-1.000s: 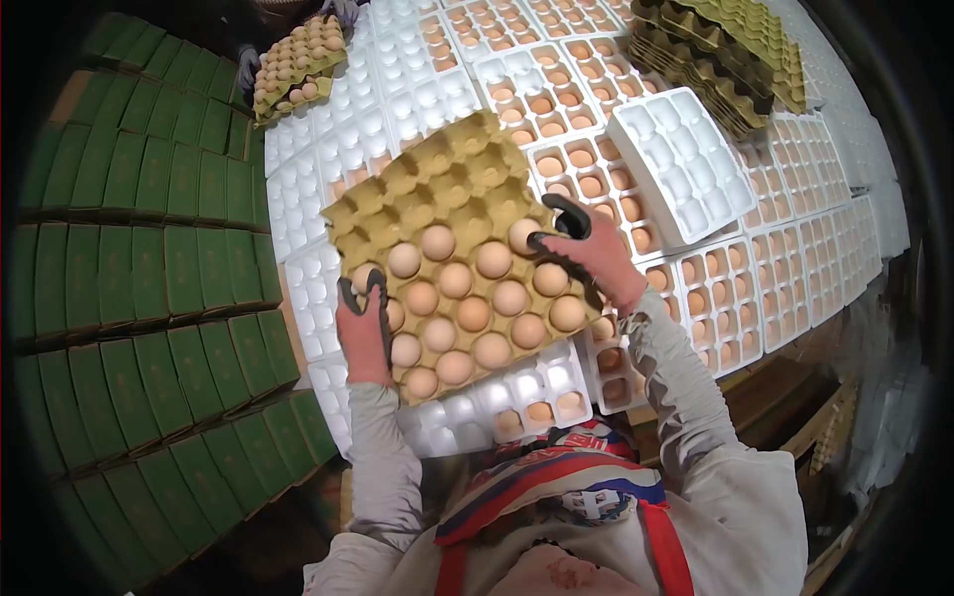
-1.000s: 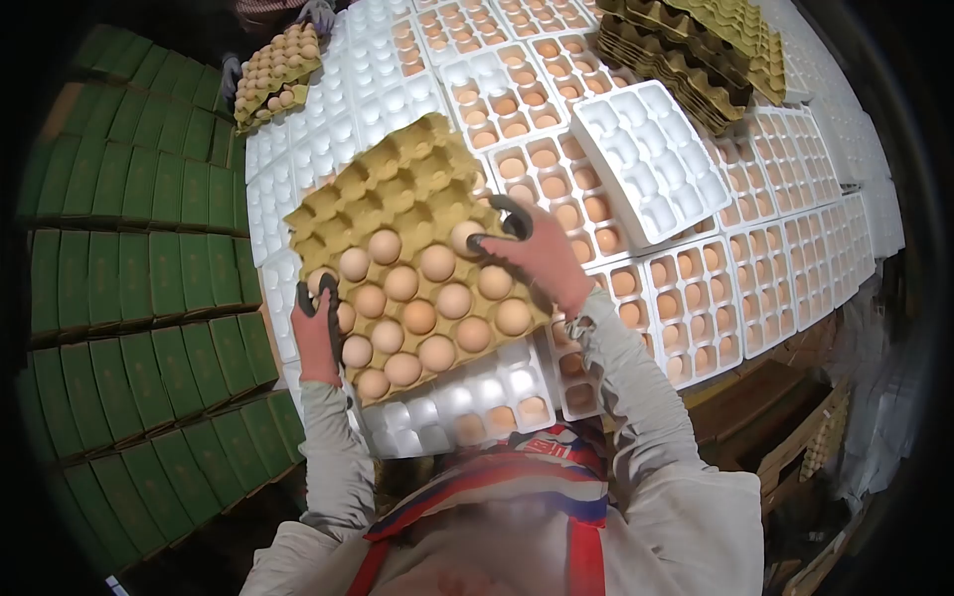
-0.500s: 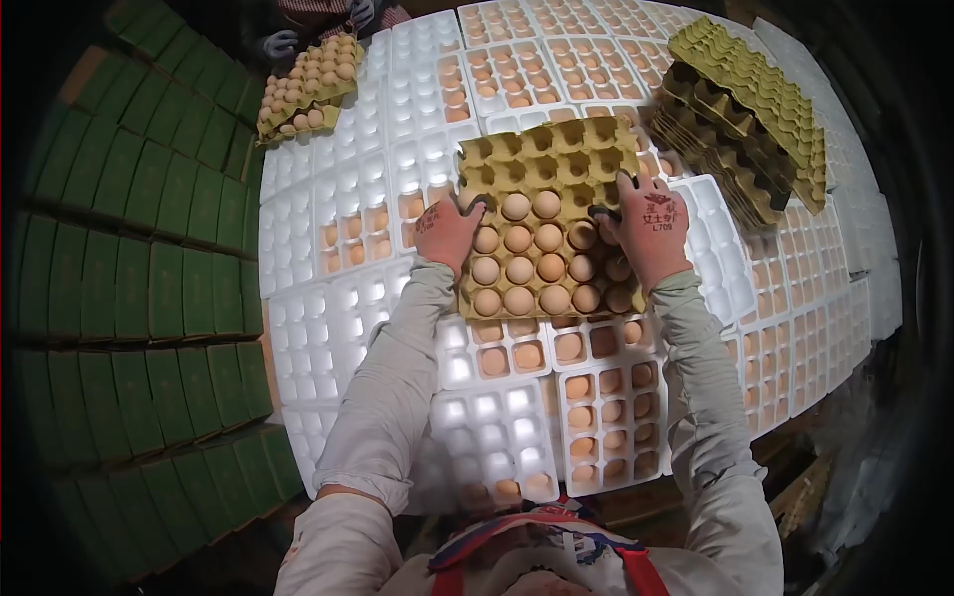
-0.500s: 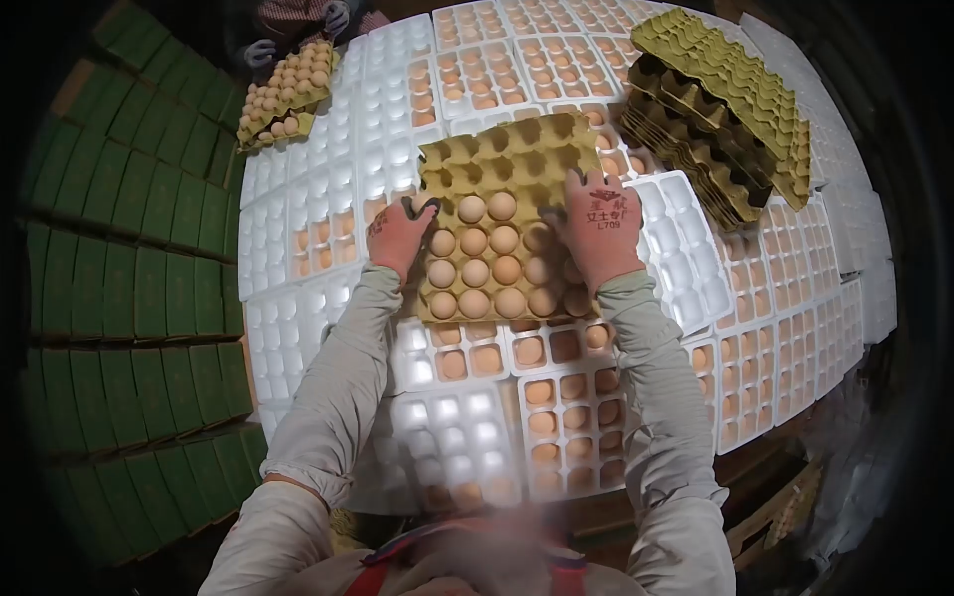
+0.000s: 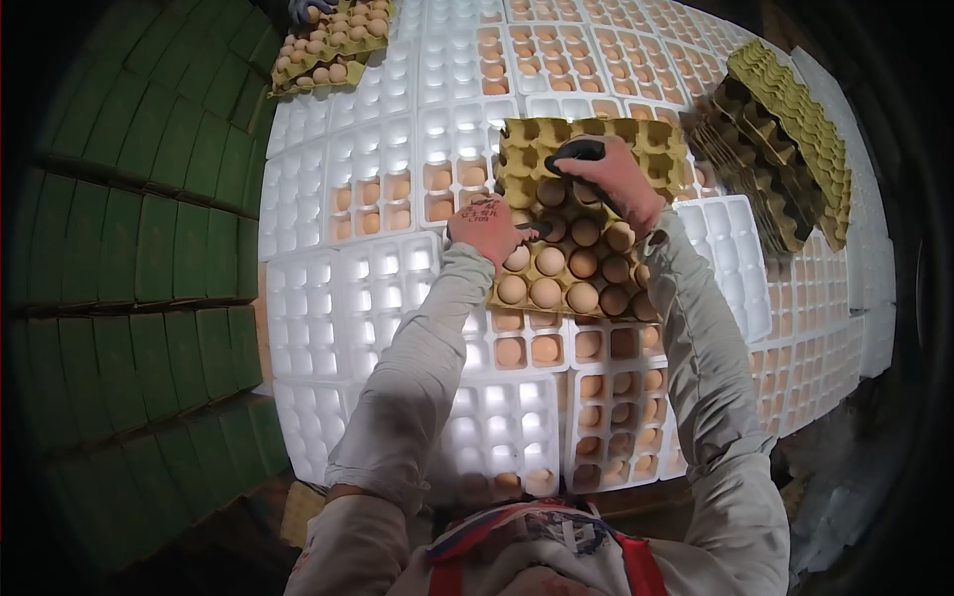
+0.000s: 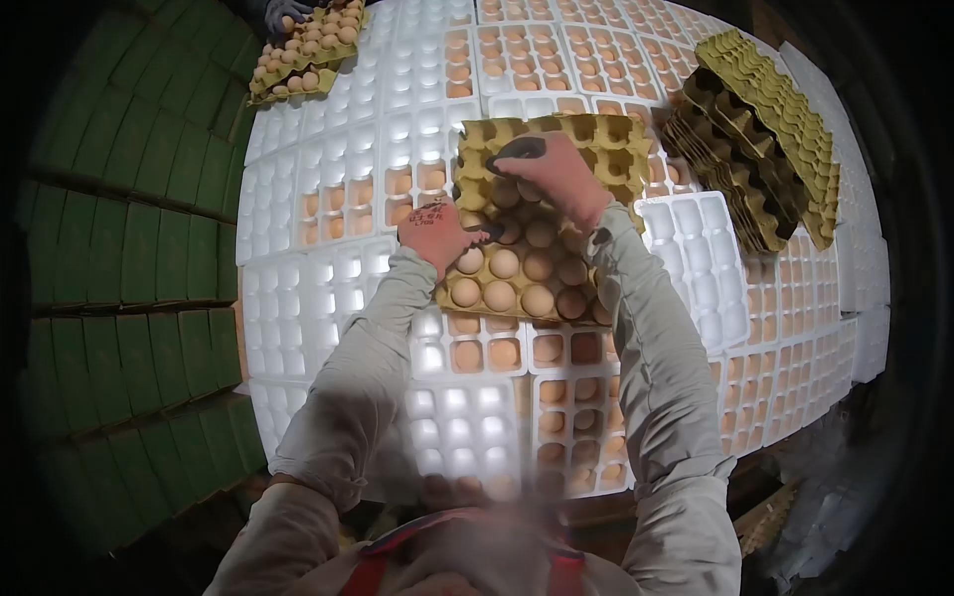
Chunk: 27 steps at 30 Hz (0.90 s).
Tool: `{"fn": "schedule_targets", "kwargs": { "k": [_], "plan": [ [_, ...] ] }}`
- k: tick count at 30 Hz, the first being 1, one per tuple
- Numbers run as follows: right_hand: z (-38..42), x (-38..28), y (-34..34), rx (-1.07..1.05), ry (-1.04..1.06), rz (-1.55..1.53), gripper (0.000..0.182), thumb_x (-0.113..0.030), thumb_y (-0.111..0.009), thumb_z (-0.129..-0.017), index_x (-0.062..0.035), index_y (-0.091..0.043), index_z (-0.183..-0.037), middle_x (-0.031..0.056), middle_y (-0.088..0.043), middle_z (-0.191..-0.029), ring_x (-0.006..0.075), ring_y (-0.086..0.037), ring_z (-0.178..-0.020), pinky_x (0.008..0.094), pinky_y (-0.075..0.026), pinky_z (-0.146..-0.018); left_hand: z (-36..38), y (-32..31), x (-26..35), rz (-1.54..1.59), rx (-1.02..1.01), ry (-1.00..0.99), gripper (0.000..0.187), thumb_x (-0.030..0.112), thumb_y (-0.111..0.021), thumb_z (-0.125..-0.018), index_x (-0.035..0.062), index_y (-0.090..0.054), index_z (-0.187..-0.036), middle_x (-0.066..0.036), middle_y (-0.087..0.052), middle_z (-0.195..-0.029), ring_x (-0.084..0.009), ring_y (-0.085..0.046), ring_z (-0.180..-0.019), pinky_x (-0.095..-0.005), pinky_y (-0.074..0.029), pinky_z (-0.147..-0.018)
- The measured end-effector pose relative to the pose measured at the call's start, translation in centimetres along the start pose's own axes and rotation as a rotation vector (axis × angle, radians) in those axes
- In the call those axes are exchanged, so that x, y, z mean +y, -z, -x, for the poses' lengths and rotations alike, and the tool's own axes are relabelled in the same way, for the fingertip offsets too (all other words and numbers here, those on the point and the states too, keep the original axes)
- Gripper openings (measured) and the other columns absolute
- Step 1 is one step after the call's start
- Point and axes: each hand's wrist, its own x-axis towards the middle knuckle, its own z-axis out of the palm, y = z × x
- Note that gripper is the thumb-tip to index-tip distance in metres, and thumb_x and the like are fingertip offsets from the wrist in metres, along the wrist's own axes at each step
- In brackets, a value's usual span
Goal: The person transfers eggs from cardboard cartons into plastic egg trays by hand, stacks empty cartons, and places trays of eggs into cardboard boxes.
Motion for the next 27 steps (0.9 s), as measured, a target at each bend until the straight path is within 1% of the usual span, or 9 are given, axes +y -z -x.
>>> {"fn": "schedule_targets", "kwargs": {
  "k": [3,5,9,13,15,20,23,25,27],
  "plan": [
    [0.2,0.4,-4.0,-0.118,0.176,1.06,0.035,-0.019,-0.069,-0.076,-0.0073,-0.06,-0.107,0.0128,-0.066,-0.089,0.0308,-0.065,-0.089,0.042,-0.05,-0.075,-1.2,0.1,-1.6,0.169,-0.051,-0.015,0.069,0.065,-0.062,-0.076,-0.0021,-0.06,-0.093,-0.017,-0.067,-0.095,-0.0327,-0.065,-0.09,-0.0417,-0.048,-0.081],
    [0.5,1.5,-3.2,-0.127,0.18,0.972,0.041,-0.019,-0.067,-0.079,-0.0059,-0.06,-0.116,0.0136,-0.067,-0.094,0.0247,-0.066,-0.088,0.0371,-0.05,-0.078,-0.3,0.3,-2.8,0.517,-0.011,-0.004,0.047,0.04,-0.067,-0.082,-0.0018,-0.062,-0.101,-0.011,-0.068,-0.094,-0.0229,-0.066,-0.086,-0.0357,-0.052,-0.072],
    [3.4,1.5,0.1,0.082,-0.003,-0.349,0.043,-0.019,-0.065,-0.086,-0.0025,-0.06,-0.125,0.0044,-0.068,-0.105,0.0105,-0.059,-0.087,0.0249,-0.047,-0.081,3.5,2.0,-5.7,1.824,-0.091,-0.131,0.042,0.006,-0.07,-0.078,-0.0038,-0.058,-0.117,-0.009,-0.063,-0.108,-0.0134,-0.064,-0.094,-0.0274,-0.055,-0.079],
    [3.8,1.4,0.7,-0.049,-0.127,-0.509,0.036,-0.018,-0.061,-0.088,-0.0016,-0.064,-0.12,0.0019,-0.067,-0.105,0.0095,-0.059,-0.085,0.0243,-0.048,-0.075,3.1,0.2,-3.8,0.075,0.047,-0.464,0.048,0.03,-0.072,-0.078,0.0237,-0.061,-0.124,-0.011,-0.04,-0.141,-0.0268,-0.056,-0.109,-0.0365,-0.049,-0.087],
    [3.8,0.1,-1.6,-0.125,0.074,0.563,0.035,-0.026,-0.066,-0.083,-0.0091,-0.065,-0.113,0.0103,-0.062,-0.116,0.017,-0.063,-0.084,0.0298,-0.05,-0.073,2.9,0.4,-2.5,-0.31,-0.006,-0.532,0.048,0.038,-0.073,-0.074,0.0208,-0.063,-0.118,-0.011,-0.041,-0.14,-0.0285,-0.057,-0.11,-0.0365,-0.048,-0.088],
    [3.4,1.6,-4.1,-0.084,0.425,1.337,0.028,-0.031,-0.072,-0.071,-0.009,-0.065,-0.086,0.0147,-0.06,-0.104,0.0294,-0.063,-0.087,0.0419,-0.052,-0.075,4.2,1.5,-4.9,0.411,0.096,-0.403,0.041,0.031,-0.072,-0.079,0.0142,-0.066,-0.116,-0.014,-0.052,-0.127,-0.0253,-0.059,-0.105,-0.0353,-0.05,-0.085],
    [5.4,-1.3,-4.0,0.04,0.185,1.011,0.033,-0.033,-0.074,-0.07,-0.0092,-0.066,-0.092,0.0154,-0.059,-0.104,0.0297,-0.063,-0.087,0.0408,-0.051,-0.077,9.2,1.9,-10.7,1.531,0.02,0.006,0.04,0.021,-0.072,-0.081,0.0065,-0.065,-0.117,-0.012,-0.059,-0.112,-0.0189,-0.06,-0.101,-0.029,-0.052,-0.079],
    [6.2,-0.6,-4.6,0.064,0.102,0.395,0.038,-0.033,-0.076,-0.069,-0.0081,-0.068,-0.096,0.0145,-0.059,-0.102,0.0316,-0.062,-0.087,0.04,-0.05,-0.078,15.3,0.9,-13.0,1.666,0.042,0.097,0.037,0.016,-0.072,-0.081,0.0006,-0.065,-0.114,-0.01,-0.055,-0.116,-0.0138,-0.06,-0.098,-0.0229,-0.052,-0.074],
    [8.7,-1.6,-7.2,-0.046,0.021,-0.075,0.04,-0.032,-0.077,-0.069,-0.0075,-0.068,-0.099,0.014,-0.058,-0.102,0.0319,-0.061,-0.087,0.0399,-0.05,-0.077,19.9,-2.0,-13.1,1.025,0.266,0.116,0.041,0.021,-0.075,-0.078,0.0038,-0.066,-0.114,-0.011,-0.05,-0.125,-0.019,-0.062,-0.098,-0.0288,-0.053,-0.078]
  ]
}}
